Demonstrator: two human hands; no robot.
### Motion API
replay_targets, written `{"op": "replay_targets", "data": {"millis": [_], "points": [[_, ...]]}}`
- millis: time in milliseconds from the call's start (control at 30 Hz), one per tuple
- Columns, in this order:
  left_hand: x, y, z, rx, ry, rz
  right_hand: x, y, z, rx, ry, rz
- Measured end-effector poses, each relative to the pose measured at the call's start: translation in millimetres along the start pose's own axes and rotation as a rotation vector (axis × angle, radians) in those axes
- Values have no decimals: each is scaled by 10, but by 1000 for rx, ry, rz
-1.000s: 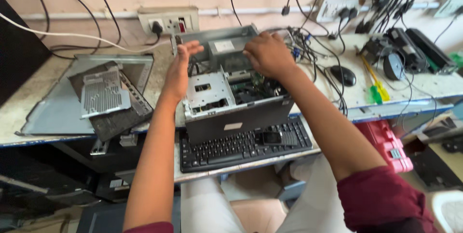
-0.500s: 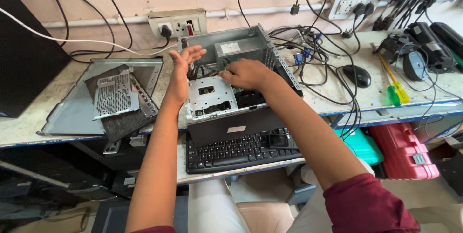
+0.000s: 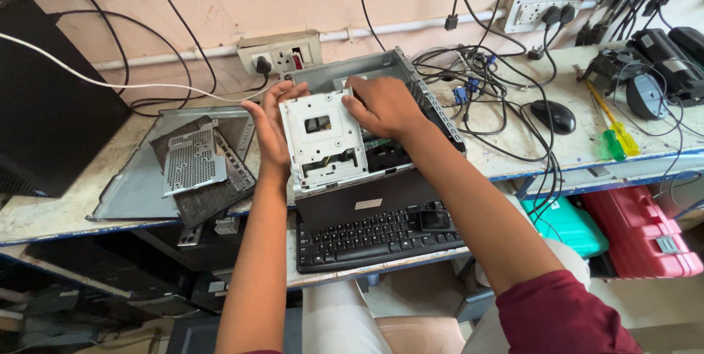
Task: The person removes the side panel of a desktop computer case, then removes the power supply and a drive bay bracket. The person places the components on the table, reinserts the drive bay bracket and power supply, and closes the case. The person then repositions the computer case upright on the workbench.
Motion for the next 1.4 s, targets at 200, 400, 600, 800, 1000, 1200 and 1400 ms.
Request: {"op": "replay_targets", "data": {"millis": [200,400,600,800,1000,1200,1400], "points": [[-28,-22,92,-12,11,-72,249,-299,5,-155,-127,42],[-204,261,444,111,79,-173,328,-426,14,-209,-240,117],[-355,376,671,-225,82,-608,171,-366,34,-216,-32,-23],[-436,506,721,-238,54,-536,-56,-403,43,-224,236,135],[-408,531,666,-241,-58,-530,-76,-284,19,-158,195,223],[-461,595,592,-254,-52,-624,-138,-211,56,-119,181,255],[-561,712,775,-223,70,-506,-220,-165,58,-51,241,253]]}}
Point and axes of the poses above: each hand's wrist, its own z-axis away from the middle knuckle, its own y-axis out of the palm, x = y × z, the point moved 8 cm from there along -z, towards the middle knuckle, and after that the axes turned 14 degrees about -y, right-handed, at the moved point
